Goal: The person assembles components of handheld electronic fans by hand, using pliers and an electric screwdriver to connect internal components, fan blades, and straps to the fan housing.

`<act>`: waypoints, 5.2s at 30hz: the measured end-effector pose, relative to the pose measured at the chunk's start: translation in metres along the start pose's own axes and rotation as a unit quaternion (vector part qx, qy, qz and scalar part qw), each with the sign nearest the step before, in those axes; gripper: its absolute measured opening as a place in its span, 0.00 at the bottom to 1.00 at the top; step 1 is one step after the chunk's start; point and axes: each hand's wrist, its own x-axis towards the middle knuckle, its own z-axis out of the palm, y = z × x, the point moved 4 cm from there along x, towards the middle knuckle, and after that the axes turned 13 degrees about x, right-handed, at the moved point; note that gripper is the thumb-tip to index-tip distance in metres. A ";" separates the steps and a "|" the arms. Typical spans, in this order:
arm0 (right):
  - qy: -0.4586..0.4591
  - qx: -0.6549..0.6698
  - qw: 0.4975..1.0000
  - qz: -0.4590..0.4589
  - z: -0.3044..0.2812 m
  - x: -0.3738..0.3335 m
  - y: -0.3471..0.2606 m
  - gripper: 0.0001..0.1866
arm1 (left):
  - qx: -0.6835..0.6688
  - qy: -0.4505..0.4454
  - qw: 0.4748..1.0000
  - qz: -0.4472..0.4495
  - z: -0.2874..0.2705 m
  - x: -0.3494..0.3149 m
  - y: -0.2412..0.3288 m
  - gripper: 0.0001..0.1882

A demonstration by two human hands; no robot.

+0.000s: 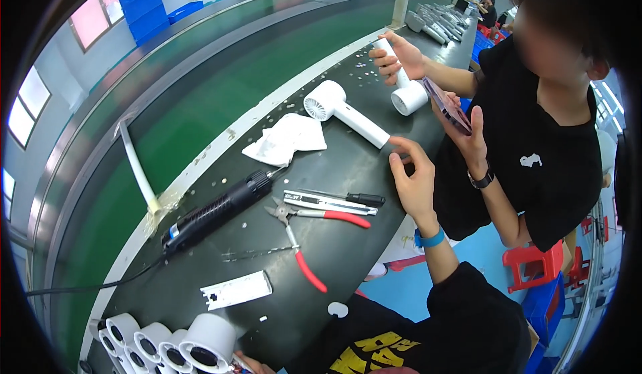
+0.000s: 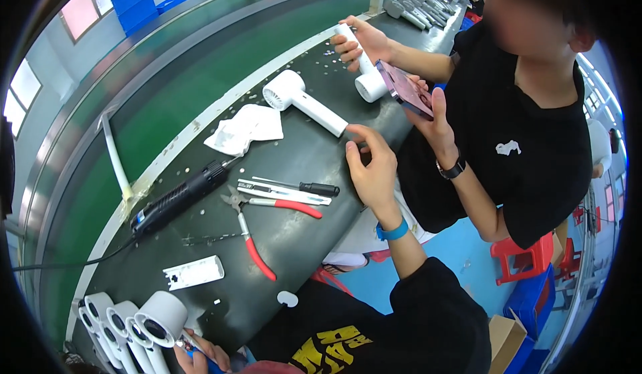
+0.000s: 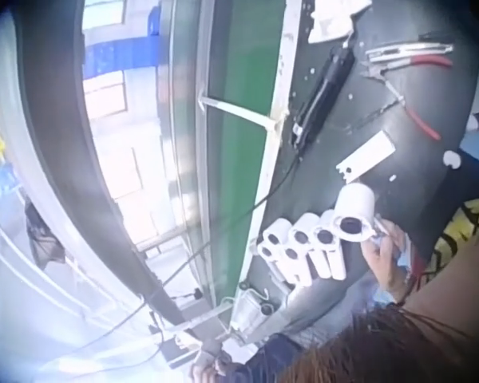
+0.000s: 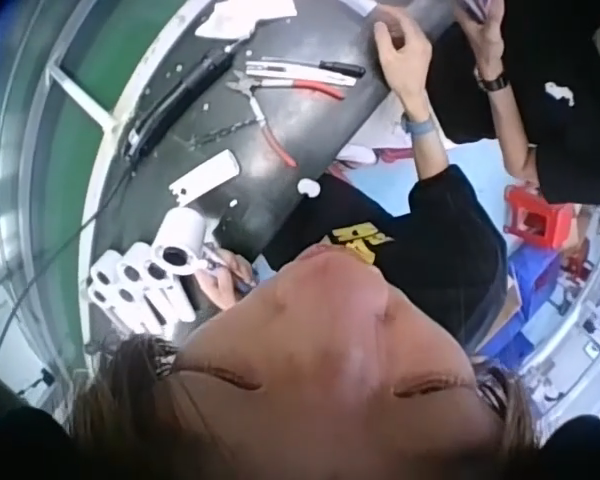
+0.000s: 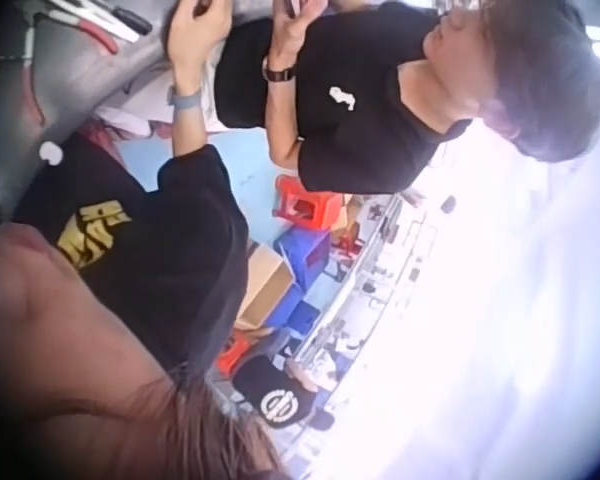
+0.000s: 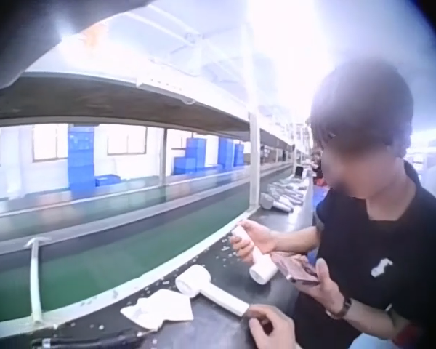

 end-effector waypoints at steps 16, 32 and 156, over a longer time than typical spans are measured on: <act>0.004 0.030 0.998 0.049 0.007 -0.008 0.001 0.09 | -0.008 0.095 0.994 0.059 0.009 -0.005 0.002 0.24; -0.102 0.076 0.988 -0.084 0.020 -0.034 -0.077 0.08 | -0.051 0.060 0.997 0.027 0.005 -0.004 0.002 0.21; -0.526 0.511 0.628 0.260 0.106 -0.224 -0.244 0.09 | 0.321 0.290 0.893 0.125 -0.003 -0.105 0.012 0.14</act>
